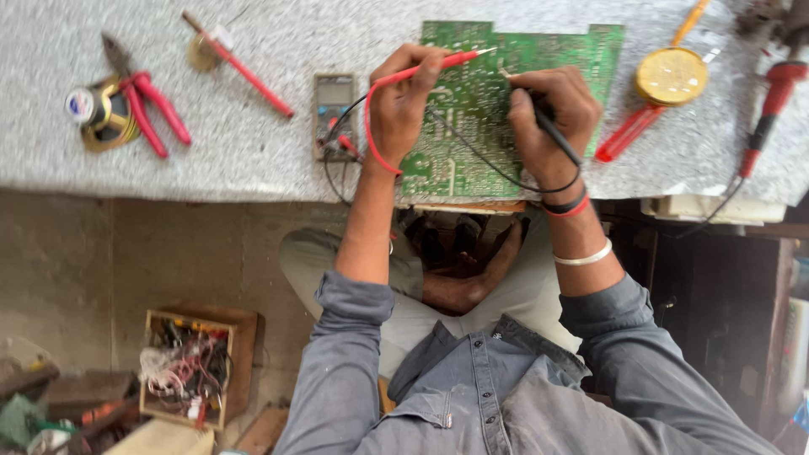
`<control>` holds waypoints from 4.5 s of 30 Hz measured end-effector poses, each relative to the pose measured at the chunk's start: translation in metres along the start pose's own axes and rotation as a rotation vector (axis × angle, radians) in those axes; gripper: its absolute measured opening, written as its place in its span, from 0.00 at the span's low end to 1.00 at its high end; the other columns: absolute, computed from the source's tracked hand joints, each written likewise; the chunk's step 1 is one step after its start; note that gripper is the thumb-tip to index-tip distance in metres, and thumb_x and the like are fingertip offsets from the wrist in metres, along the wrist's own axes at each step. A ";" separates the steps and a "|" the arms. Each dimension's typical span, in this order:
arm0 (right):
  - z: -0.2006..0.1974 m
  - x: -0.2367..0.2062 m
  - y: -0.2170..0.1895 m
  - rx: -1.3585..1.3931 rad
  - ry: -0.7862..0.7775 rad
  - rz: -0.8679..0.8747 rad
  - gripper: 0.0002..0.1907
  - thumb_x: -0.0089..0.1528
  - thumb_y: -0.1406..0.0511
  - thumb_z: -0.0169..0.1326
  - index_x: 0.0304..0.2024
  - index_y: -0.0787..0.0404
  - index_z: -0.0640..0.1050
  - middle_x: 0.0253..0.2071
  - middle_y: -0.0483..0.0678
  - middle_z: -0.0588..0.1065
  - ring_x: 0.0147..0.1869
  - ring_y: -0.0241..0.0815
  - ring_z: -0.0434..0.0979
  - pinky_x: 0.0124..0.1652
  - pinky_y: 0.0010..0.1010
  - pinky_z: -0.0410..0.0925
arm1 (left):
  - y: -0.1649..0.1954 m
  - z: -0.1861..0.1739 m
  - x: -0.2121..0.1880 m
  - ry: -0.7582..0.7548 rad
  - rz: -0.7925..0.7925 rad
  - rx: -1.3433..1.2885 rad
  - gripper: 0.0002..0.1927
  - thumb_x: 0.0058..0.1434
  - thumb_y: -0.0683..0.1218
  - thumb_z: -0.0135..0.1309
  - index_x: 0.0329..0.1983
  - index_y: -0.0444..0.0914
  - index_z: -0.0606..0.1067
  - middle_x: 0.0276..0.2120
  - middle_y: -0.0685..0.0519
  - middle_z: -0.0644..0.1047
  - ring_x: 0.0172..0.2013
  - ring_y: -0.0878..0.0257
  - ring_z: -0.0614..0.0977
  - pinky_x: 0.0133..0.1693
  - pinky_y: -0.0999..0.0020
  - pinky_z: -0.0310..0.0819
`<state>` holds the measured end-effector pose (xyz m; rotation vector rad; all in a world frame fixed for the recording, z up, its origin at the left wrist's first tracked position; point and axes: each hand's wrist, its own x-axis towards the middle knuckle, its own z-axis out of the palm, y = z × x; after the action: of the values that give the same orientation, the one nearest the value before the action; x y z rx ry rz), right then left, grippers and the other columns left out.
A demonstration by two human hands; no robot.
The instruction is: The person sits on the floor at a workbench and tests a green circuit board using multimeter probes, touching probe tips to points on the board. They pick up a soldering iron and solder components on the board, then resume probing the board with the multimeter leads.
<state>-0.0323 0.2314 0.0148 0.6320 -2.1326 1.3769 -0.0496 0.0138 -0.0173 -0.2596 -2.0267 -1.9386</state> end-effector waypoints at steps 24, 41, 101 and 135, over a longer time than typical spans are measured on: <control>-0.025 -0.007 -0.004 -0.001 0.039 -0.010 0.06 0.58 0.70 0.58 0.38 0.58 0.79 0.33 0.45 0.76 0.39 0.45 0.77 0.42 0.36 0.72 | 0.001 0.001 -0.011 0.015 0.072 0.118 0.23 0.77 0.56 0.55 0.46 0.28 0.77 0.40 0.51 0.78 0.40 0.66 0.74 0.45 0.71 0.66; -0.025 -0.006 -0.003 0.026 0.036 -0.020 0.06 0.58 0.70 0.58 0.38 0.58 0.79 0.32 0.46 0.76 0.39 0.46 0.77 0.41 0.37 0.71 | 0.009 0.005 -0.010 0.019 0.056 0.151 0.25 0.76 0.59 0.55 0.46 0.30 0.78 0.38 0.53 0.76 0.38 0.69 0.70 0.41 0.72 0.62; -0.018 0.004 -0.004 0.010 0.002 0.031 0.04 0.58 0.71 0.57 0.35 0.62 0.81 0.30 0.48 0.76 0.35 0.42 0.74 0.36 0.34 0.69 | 0.027 0.011 -0.002 0.033 0.003 0.102 0.17 0.73 0.52 0.56 0.43 0.32 0.80 0.26 0.63 0.69 0.28 0.74 0.60 0.30 0.73 0.50; -0.015 0.005 -0.004 0.021 -0.017 0.028 0.05 0.59 0.70 0.57 0.36 0.64 0.81 0.30 0.49 0.77 0.35 0.41 0.75 0.35 0.32 0.68 | 0.023 0.008 0.002 -0.011 -0.011 0.001 0.18 0.73 0.54 0.54 0.42 0.32 0.80 0.21 0.64 0.65 0.25 0.76 0.58 0.27 0.74 0.46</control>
<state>-0.0305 0.2434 0.0260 0.6261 -2.1501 1.4159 -0.0446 0.0226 0.0051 -0.2608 -2.0403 -1.9466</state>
